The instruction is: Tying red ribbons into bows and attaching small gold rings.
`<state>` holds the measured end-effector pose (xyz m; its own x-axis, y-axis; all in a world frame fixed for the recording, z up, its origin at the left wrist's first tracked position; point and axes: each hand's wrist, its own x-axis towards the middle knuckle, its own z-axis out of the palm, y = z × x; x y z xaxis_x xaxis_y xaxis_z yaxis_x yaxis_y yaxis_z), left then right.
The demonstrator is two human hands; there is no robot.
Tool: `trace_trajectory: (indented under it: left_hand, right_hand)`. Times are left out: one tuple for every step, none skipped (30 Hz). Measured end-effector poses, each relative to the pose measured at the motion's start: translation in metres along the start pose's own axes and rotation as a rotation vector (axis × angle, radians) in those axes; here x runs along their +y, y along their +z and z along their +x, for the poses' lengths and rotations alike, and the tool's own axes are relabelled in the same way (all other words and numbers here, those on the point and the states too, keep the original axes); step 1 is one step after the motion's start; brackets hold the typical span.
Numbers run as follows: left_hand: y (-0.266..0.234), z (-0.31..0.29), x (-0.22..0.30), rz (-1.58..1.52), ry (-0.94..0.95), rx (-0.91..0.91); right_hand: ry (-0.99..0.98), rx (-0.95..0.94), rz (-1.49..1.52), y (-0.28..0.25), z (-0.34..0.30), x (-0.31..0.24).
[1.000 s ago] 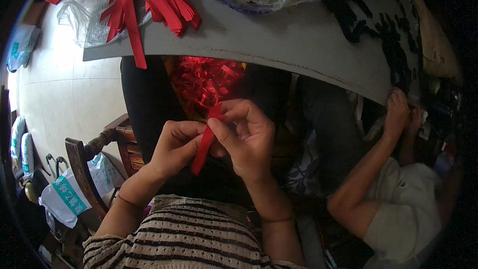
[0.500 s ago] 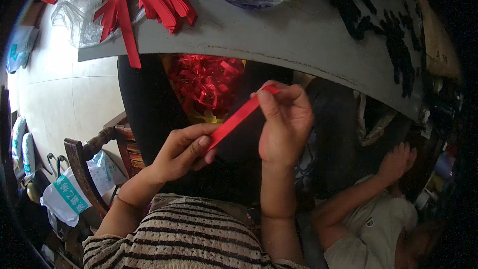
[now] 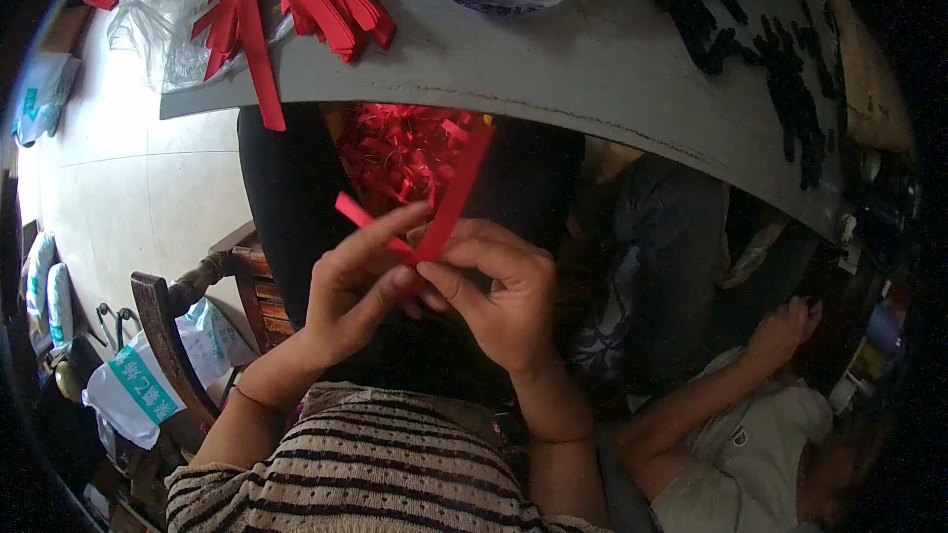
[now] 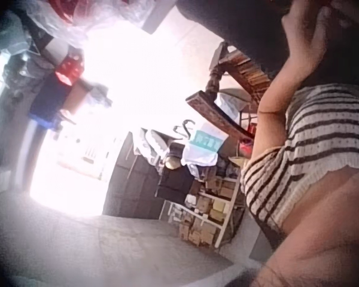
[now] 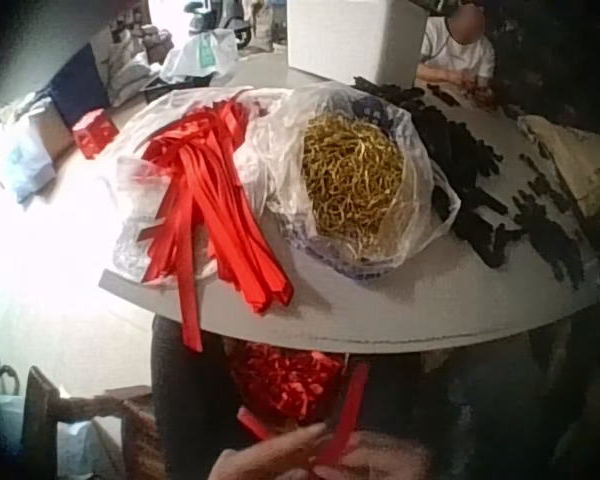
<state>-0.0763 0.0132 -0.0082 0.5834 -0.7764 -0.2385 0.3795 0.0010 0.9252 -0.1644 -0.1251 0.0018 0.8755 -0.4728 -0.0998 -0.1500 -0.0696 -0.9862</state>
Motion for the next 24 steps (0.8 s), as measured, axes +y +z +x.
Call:
trace_trajectory:
  left_hand:
    - [-0.003, 0.002, -0.001, 0.132, 0.084, 0.056]
    - [-0.009, 0.005, -0.001, 0.263, 0.107, 0.121]
    - [-0.011, 0.002, 0.004, 0.211, -0.026, 0.157]
    - [-0.008, 0.004, 0.006, 0.100, -0.031, 0.139]
    - [-0.006, 0.006, 0.007, -0.011, -0.035, 0.120]
    - [-0.007, 0.007, 0.006, -0.012, -0.036, 0.125]
    - [-0.009, 0.009, 0.003, -0.192, -0.086, -0.015]
    - [-0.011, 0.010, 0.002, -0.372, -0.135, -0.155]
    - [-0.014, 0.011, 0.001, -0.372, -0.134, -0.154]
    - [-0.016, 0.011, 0.001, -0.279, -0.160, -0.190]
    - [-0.018, 0.011, 0.000, -0.185, -0.186, -0.225]
    - [-0.020, 0.012, 0.001, -0.186, -0.188, -0.226]
    - [-0.022, 0.013, 0.001, -0.093, -0.148, -0.239]
    - [-0.022, 0.014, 0.002, -0.001, -0.108, -0.251]
    - [-0.022, 0.013, 0.003, -0.002, -0.109, -0.251]
    - [-0.021, 0.012, 0.006, 0.079, -0.141, -0.207]
    - [-0.021, 0.011, 0.008, 0.158, -0.174, -0.163]
    - [-0.019, 0.012, 0.010, 0.158, -0.174, -0.163]
    - [-0.018, 0.013, 0.013, 0.310, -0.089, -0.168]
    - [-0.016, 0.014, 0.014, 0.460, -0.003, -0.173]
    - [-0.015, 0.015, 0.010, 0.460, -0.004, -0.172]
    - [-0.015, 0.017, 0.005, 0.407, 0.127, -0.152]
    - [-0.015, 0.017, 0.001, 0.352, 0.258, -0.131]
    - [-0.015, 0.017, 0.001, 0.352, 0.258, -0.132]
  right_hand:
    - [-0.052, -0.061, -0.061, -0.002, 0.002, -0.004]
    - [-0.052, -0.064, -0.061, -0.003, 0.003, -0.009]
    - [-0.283, -0.084, -0.377, -0.005, 0.003, -0.015]
    - [-0.516, -0.105, -0.692, -0.005, 0.001, -0.018]
    - [-0.517, -0.109, -0.690, -0.004, -0.002, -0.018]
    - [-0.605, -0.064, -0.829, -0.002, -0.006, -0.017]
    - [-0.693, -0.016, -0.970, -0.002, -0.007, -0.016]
    - [-0.694, -0.018, -0.969, -0.003, -0.005, -0.015]
    - [-0.692, -0.012, -0.965, -0.007, -0.003, -0.014]
    - [-0.686, -0.005, -0.961, -0.009, -0.002, -0.013]
    - [-0.683, -0.005, -0.962, -0.008, -0.004, -0.013]
    - [-0.557, -0.048, -0.788, -0.006, -0.006, -0.014]
    - [-0.432, -0.091, -0.614, -0.005, -0.007, -0.015]
    - [-0.431, -0.091, -0.614, -0.006, -0.005, -0.014]
    - [-0.338, -0.130, -0.492, -0.008, -0.002, -0.014]
    - [-0.246, -0.168, -0.370, -0.009, -0.001, -0.013]
    - [-0.246, -0.168, -0.370, -0.008, -0.001, -0.012]
    - [-0.247, -0.163, -0.392, -0.008, -0.001, -0.012]
    - [-0.248, -0.159, -0.413, -0.007, -0.002, -0.012]
    - [-0.248, -0.160, -0.413, -0.006, -0.004, -0.012]
    - [-0.094, -0.115, -0.257, -0.006, -0.006, -0.012]
    - [0.059, -0.068, -0.102, -0.006, -0.007, -0.012]
    - [0.059, -0.067, -0.102, -0.007, -0.008, -0.011]
    - [0.091, -0.068, -0.007, -0.008, -0.008, -0.009]
